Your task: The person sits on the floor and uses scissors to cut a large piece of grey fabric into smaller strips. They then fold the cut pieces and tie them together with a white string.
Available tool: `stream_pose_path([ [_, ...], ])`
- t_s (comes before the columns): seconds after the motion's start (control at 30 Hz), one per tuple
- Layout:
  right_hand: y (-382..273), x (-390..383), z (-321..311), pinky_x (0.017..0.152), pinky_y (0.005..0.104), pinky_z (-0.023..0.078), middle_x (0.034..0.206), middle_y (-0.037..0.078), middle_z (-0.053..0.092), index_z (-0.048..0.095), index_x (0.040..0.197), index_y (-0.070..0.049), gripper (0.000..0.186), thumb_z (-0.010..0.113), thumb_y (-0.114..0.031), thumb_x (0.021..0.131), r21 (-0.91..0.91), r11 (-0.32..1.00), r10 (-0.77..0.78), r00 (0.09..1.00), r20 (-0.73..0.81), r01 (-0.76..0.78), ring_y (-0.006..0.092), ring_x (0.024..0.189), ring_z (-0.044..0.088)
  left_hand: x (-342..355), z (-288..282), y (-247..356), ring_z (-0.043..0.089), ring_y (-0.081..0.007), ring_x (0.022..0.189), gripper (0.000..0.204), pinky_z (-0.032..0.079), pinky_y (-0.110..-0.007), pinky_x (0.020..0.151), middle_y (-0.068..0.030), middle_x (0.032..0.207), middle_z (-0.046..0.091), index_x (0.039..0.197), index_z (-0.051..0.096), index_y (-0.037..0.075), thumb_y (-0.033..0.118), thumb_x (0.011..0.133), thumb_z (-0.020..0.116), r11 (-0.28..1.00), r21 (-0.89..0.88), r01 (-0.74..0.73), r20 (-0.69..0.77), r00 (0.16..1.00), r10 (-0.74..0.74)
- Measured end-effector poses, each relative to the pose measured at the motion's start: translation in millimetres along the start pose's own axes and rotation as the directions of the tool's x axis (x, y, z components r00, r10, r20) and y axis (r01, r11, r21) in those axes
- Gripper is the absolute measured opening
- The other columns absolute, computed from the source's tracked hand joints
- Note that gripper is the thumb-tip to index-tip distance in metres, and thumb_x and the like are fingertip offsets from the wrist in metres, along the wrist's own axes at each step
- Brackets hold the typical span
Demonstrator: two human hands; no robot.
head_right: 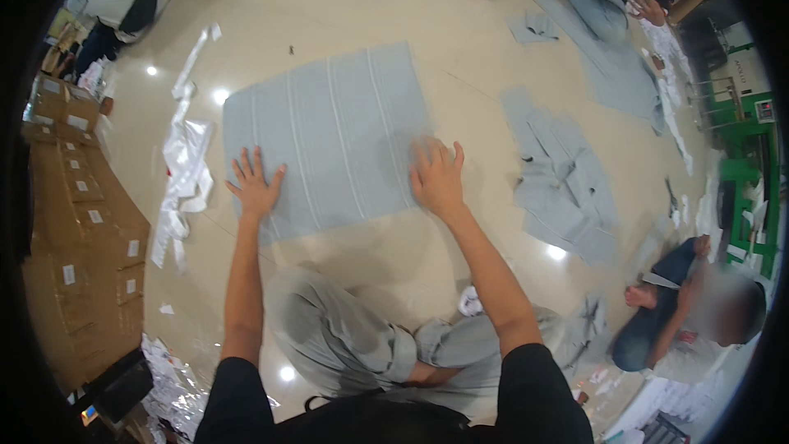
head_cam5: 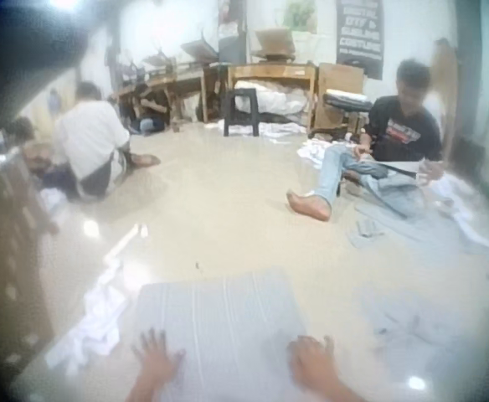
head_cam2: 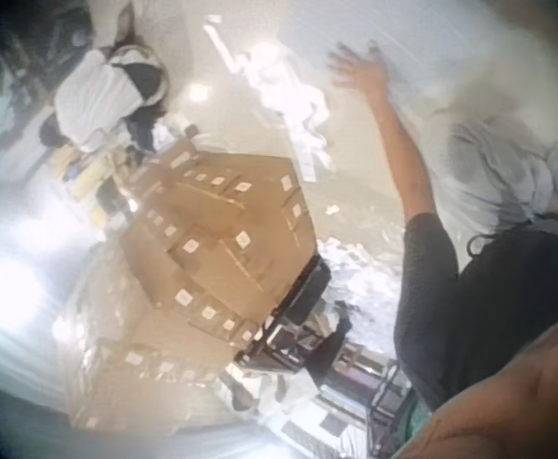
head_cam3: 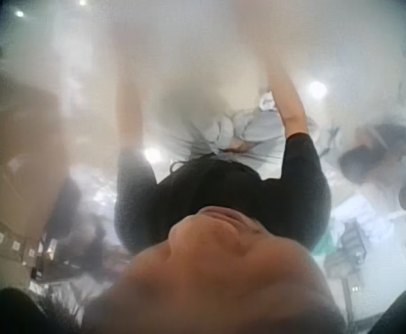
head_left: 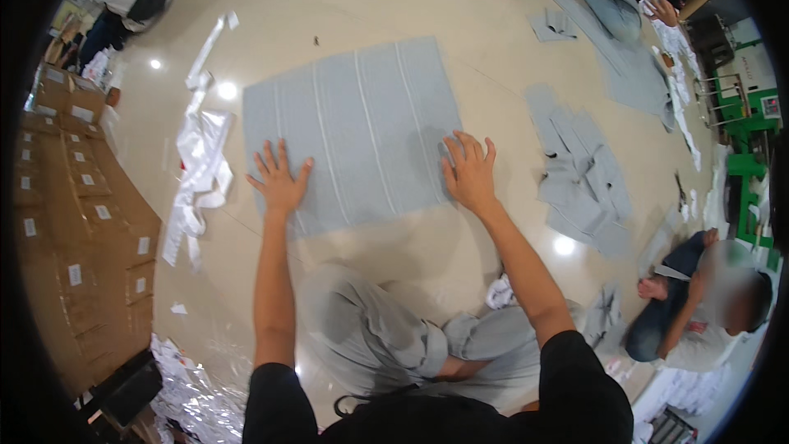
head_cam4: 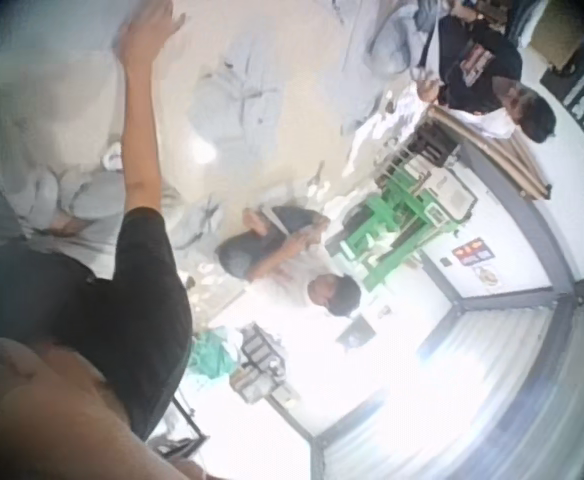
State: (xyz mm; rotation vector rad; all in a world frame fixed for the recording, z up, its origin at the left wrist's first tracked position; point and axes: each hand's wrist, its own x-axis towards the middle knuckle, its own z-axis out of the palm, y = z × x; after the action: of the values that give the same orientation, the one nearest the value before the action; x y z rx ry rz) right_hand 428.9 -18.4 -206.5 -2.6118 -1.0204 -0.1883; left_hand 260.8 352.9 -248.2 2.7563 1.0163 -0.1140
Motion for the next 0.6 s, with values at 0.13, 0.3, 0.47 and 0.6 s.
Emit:
stream_pose_path([
  [0.13,-1,-59,-14,0.107,0.0569,0.030,0.123,0.011,0.058,0.060,0.131,-0.010,0.043,0.066,-0.021,0.090,0.044,0.997,-0.069,0.997,0.040,0.067,0.0273,0.117,0.054,4,-1,5,-0.003,-0.0422,0.156,0.097,-0.007,-0.076,0.113,-0.0127,0.171,0.006,0.164,0.021,0.020,0.080,0.091,0.043,1.000,-0.015,-0.006,0.012,1.000,0.006],
  [0.3,-20,-87,-27,0.101,0.0521,0.034,0.114,0.008,0.060,0.063,0.126,-0.011,0.040,0.069,-0.019,0.087,0.082,0.989,-0.126,0.990,0.067,0.120,0.0260,0.108,0.057,7,-5,3,-0.003,-0.0426,0.156,0.098,-0.005,-0.077,0.113,-0.0148,0.171,0.003,0.164,0.021,0.018,0.079,0.090,0.044,1.000,-0.024,-0.012,0.032,0.999,0.013],
  [0.47,-24,-98,-23,0.101,0.0530,0.037,0.113,0.011,0.063,0.064,0.123,-0.011,0.035,0.068,-0.018,0.088,0.068,0.998,-0.020,0.998,0.063,0.016,0.0288,0.111,0.059,19,-22,62,0.000,-0.0433,0.156,0.095,-0.003,-0.075,0.115,-0.0195,0.170,0.010,0.161,0.030,0.018,0.076,0.088,0.049,0.978,-0.091,-0.189,-0.050,0.981,0.185],
  [0.6,-39,-102,-7,0.101,0.0519,0.035,0.109,0.010,0.063,0.067,0.119,-0.010,0.032,0.071,-0.018,0.088,0.102,0.994,-0.025,1.000,-0.016,0.026,0.0299,0.109,0.057,4,-48,152,0.010,-0.0393,0.156,0.090,0.012,-0.068,0.120,-0.0214,0.169,0.012,0.158,0.035,0.014,0.069,0.090,0.055,0.883,-0.264,-0.388,0.138,0.891,0.433],
])
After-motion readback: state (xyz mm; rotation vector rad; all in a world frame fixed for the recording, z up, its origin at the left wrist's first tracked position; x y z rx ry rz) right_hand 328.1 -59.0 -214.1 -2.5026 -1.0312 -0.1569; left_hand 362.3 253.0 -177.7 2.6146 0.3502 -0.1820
